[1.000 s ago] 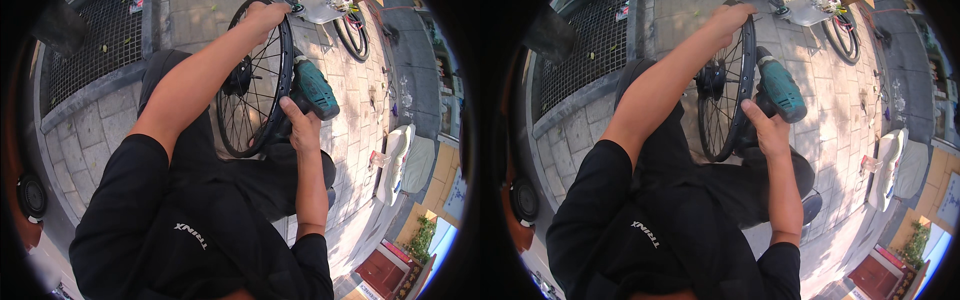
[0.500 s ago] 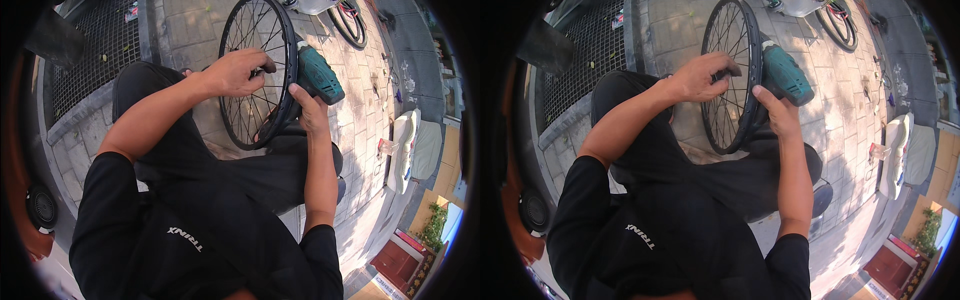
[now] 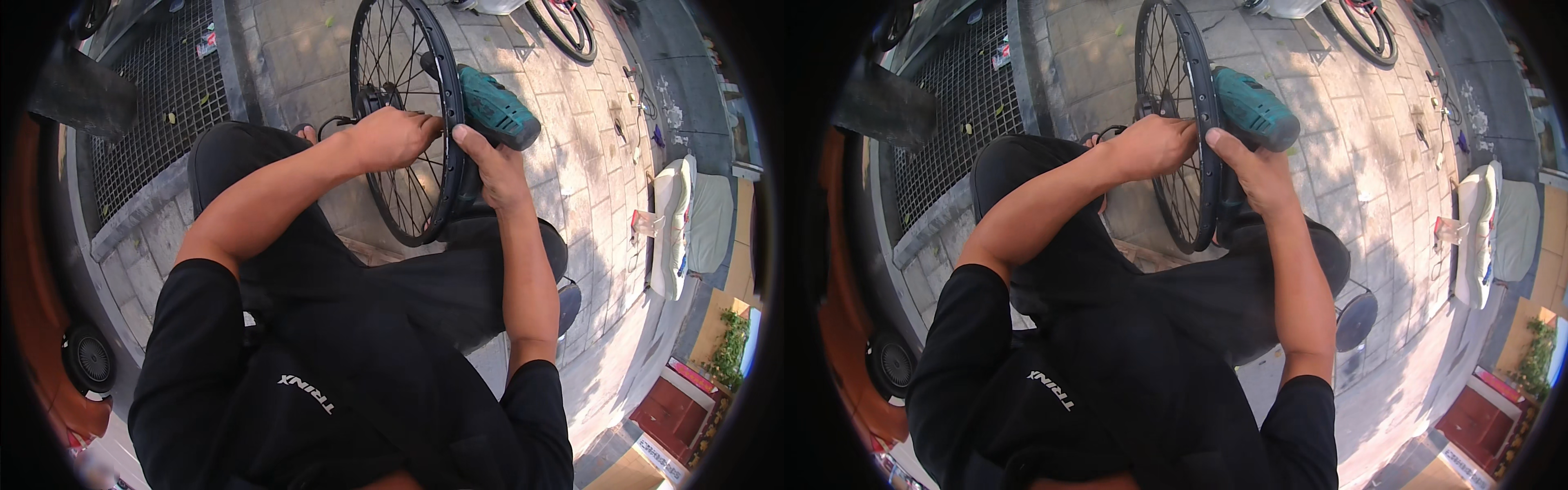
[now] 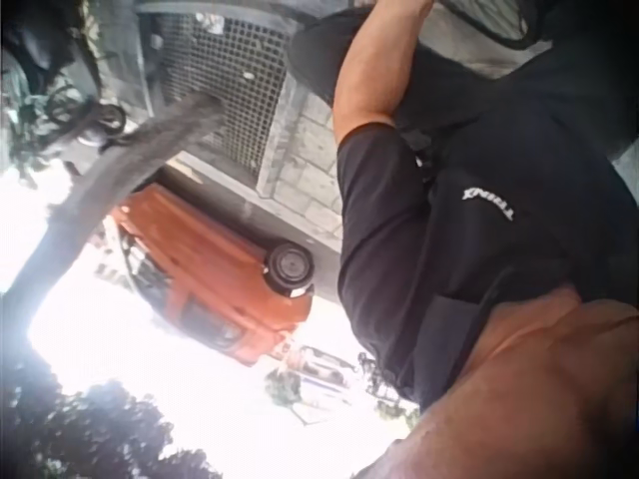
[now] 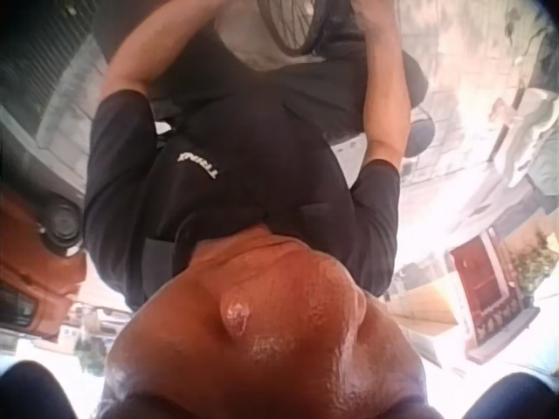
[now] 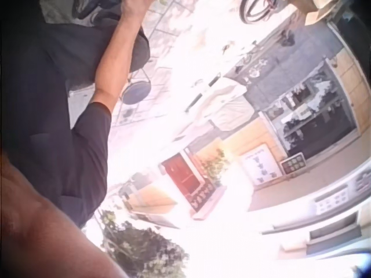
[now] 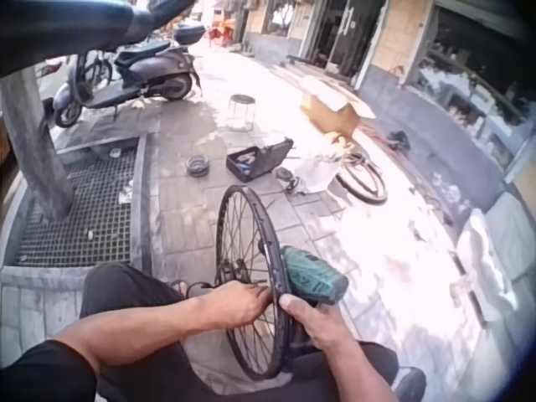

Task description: The person assembles a bicycle wheel by inserting spokes into the rim and hub, then tightening them using a manual screwdriver and a cordless drill. The person briefly removes and adjusts their glasses during the process.

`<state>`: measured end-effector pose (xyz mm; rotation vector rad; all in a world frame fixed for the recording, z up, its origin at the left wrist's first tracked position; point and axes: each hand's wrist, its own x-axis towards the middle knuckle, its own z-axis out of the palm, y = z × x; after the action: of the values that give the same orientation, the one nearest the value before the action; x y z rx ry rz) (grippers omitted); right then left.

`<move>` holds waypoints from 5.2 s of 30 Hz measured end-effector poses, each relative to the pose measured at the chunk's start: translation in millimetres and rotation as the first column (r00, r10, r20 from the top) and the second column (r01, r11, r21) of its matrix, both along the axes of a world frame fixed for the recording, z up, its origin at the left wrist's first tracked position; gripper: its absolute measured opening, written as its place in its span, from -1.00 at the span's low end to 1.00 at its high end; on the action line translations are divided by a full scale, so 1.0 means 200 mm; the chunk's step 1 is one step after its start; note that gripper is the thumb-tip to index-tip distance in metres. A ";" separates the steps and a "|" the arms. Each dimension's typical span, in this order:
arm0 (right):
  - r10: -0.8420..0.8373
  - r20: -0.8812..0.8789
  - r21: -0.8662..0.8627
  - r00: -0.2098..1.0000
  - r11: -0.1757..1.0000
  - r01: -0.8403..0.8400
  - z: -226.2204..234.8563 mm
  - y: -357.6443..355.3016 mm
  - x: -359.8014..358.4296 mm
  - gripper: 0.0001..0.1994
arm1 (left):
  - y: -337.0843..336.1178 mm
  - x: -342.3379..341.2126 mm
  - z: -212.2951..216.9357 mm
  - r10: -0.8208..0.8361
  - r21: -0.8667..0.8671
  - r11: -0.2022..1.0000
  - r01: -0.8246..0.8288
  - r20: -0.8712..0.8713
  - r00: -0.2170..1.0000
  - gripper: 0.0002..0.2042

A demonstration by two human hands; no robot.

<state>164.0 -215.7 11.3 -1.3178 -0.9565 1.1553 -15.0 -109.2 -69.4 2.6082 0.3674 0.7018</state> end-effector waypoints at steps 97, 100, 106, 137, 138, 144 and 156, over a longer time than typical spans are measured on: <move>-0.163 0.386 -0.607 0.908 0.696 0.384 0.83 -0.61 0.81 -0.63 | -0.31 0.73 -0.11 0.100 -0.963 0.177 0.204 0.223 0.970 -0.70; -0.186 0.381 -0.614 0.906 0.682 0.398 0.83 -0.63 0.81 -0.62 | -0.32 0.73 -0.09 0.091 -0.962 0.201 0.187 0.209 0.974 -0.70; -0.198 0.341 -0.603 0.919 0.704 0.375 0.85 -0.65 0.81 -0.59 | -0.29 0.73 -0.11 0.048 -0.938 0.219 0.268 0.285 0.957 -0.71; -0.314 0.626 -0.529 0.714 0.502 0.685 -0.31 -1.24 0.74 -0.58 | 0.24 0.27 0.36 0.442 -0.989 0.144 0.019 0.082 0.893 -0.60; -0.307 0.646 -0.475 0.699 0.556 0.683 -0.42 -1.22 0.77 -0.57 | 0.35 0.20 0.37 0.476 -0.982 0.187 -0.031 0.062 0.877 -0.69; -0.049 0.786 -0.421 0.616 0.687 0.592 -1.20 -0.86 0.95 -0.56 | 0.78 -0.18 0.44 0.699 -0.960 0.054 -0.276 -0.161 0.697 -0.82; 0.198 0.887 -0.438 0.418 0.647 0.624 -1.71 -0.41 1.22 -0.25 | 1.06 -0.07 0.55 0.581 -0.960 -0.005 -0.281 -0.232 0.781 -0.77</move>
<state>408.0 -297.9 -331.1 -2.8641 -0.9468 0.4724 -29.1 103.5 41.2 1.0085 1.1640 0.5952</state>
